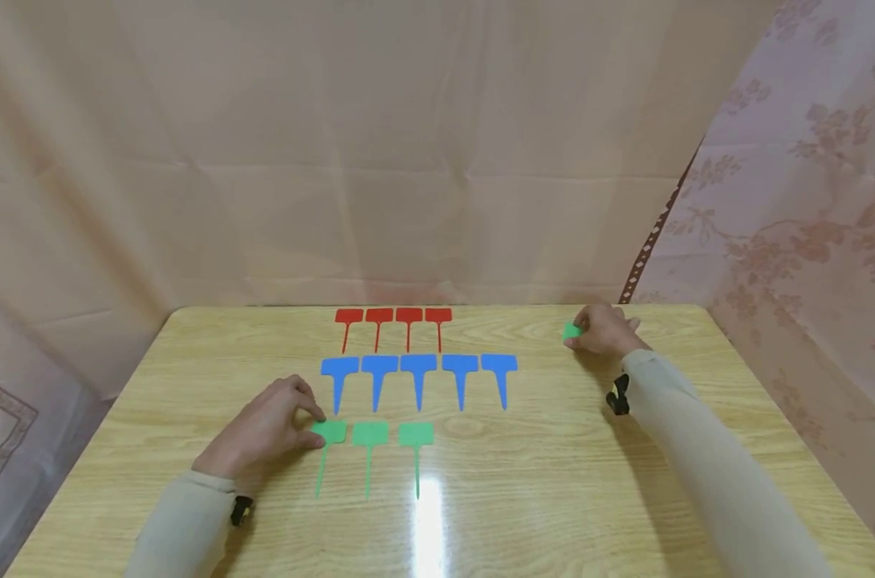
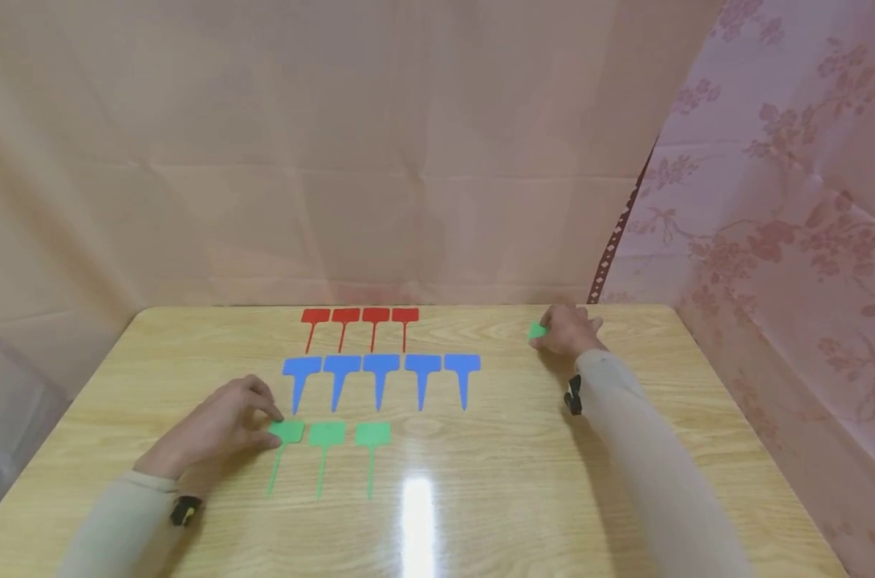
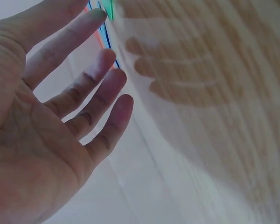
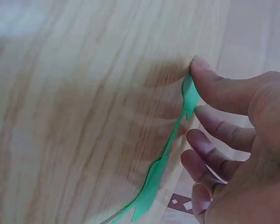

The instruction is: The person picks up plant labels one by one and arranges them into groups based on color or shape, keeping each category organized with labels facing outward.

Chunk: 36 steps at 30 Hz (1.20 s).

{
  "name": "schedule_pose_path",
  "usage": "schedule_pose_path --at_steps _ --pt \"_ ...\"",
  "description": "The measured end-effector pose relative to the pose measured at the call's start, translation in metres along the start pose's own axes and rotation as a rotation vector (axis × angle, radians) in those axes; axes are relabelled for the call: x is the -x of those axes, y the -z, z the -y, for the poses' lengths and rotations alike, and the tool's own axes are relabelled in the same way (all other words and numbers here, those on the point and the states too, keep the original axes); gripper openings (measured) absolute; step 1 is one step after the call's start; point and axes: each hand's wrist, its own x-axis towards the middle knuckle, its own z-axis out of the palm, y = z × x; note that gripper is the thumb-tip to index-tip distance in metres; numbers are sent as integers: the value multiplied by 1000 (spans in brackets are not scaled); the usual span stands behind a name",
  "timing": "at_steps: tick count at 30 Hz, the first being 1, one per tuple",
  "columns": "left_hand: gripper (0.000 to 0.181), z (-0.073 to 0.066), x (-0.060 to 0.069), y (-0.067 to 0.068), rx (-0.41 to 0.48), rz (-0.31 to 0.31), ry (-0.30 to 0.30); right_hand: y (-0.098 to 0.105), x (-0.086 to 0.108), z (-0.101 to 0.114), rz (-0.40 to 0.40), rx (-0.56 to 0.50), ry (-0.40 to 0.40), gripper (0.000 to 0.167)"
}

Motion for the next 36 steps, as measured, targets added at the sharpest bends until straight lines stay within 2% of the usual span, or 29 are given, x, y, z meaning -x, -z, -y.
schedule_pose_path --at_steps 8,16,22,31,33,36 --pt "26 -1 -1 2 35 41 22 3 -1 0 78 34 -10 34" --pt "27 -3 0 2 40 52 0 1 3 1 21 30 -4 54" --pt "22 -3 2 3 41 44 1 -2 5 2 9 33 20 52" --pt "20 -5 2 1 49 49 -5 0 6 5 86 49 13 33" --pt "21 -5 2 2 54 50 -6 0 6 6 83 48 12 36" --pt "21 -6 1 2 60 52 -8 -1 7 6 74 21 2 48"
